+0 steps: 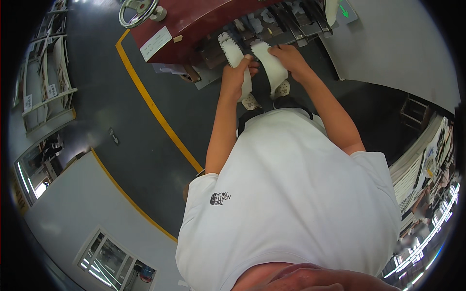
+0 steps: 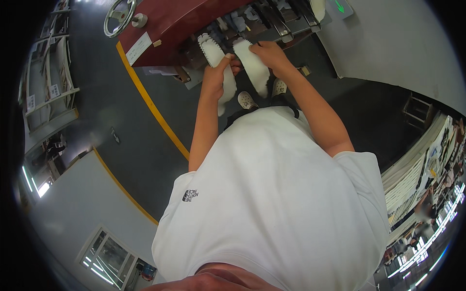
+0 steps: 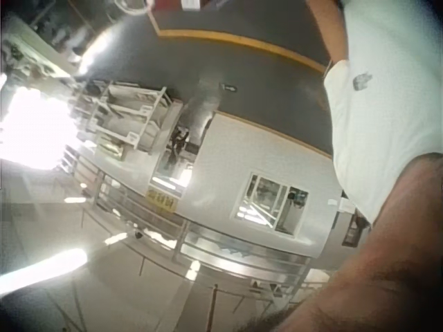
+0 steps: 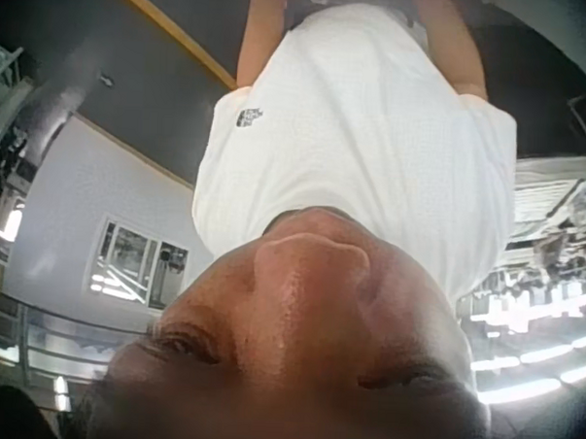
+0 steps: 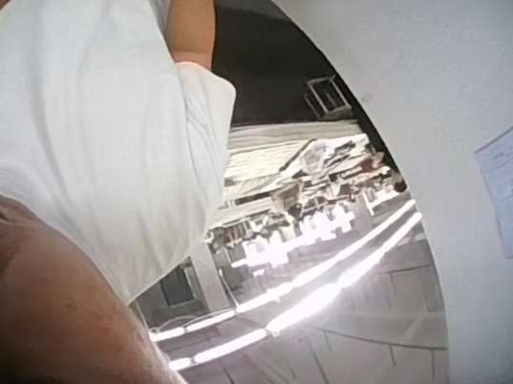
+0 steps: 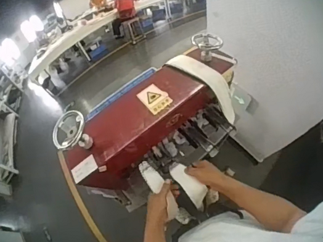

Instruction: Using a hydraulic or mechanical press to process white leather components in a workshop environment.

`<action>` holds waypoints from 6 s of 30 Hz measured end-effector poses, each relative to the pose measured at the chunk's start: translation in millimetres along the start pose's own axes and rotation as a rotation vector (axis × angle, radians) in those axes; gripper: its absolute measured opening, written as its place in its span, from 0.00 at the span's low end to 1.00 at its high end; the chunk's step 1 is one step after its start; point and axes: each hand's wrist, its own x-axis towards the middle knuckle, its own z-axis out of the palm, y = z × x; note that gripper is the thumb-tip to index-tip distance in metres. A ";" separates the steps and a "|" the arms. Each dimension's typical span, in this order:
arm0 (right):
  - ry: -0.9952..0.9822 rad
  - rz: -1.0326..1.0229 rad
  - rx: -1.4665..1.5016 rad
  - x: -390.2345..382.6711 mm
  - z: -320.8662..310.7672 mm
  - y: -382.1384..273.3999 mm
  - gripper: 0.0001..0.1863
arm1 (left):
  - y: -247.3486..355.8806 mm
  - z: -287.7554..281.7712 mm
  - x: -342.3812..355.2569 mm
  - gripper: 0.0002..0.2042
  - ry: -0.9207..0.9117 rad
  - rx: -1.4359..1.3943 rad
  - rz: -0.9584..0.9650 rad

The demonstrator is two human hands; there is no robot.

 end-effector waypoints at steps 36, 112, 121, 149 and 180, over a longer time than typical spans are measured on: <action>0.228 -0.222 -0.582 37.5 23.4 15.8 0.25 | -12.9 4.1 37.9 0.15 0.317 0.261 -0.015; 0.186 -0.407 -1.505 39.9 51.7 -78.0 0.14 | -28.9 7.4 17.6 0.11 0.096 -0.212 0.047; 0.226 -0.522 -1.461 40.1 44.5 -77.6 0.11 | -38.9 -0.3 20.5 0.13 0.080 -0.201 0.016; 0.311 -0.571 -1.376 46.2 45.6 -54.9 0.09 | -31.3 4.6 11.7 0.16 0.046 -0.256 0.029; -0.708 -0.277 -0.005 -94.0 -51.3 -58.7 0.09 | 2.4 -107.1 -65.0 0.11 0.423 -0.276 0.589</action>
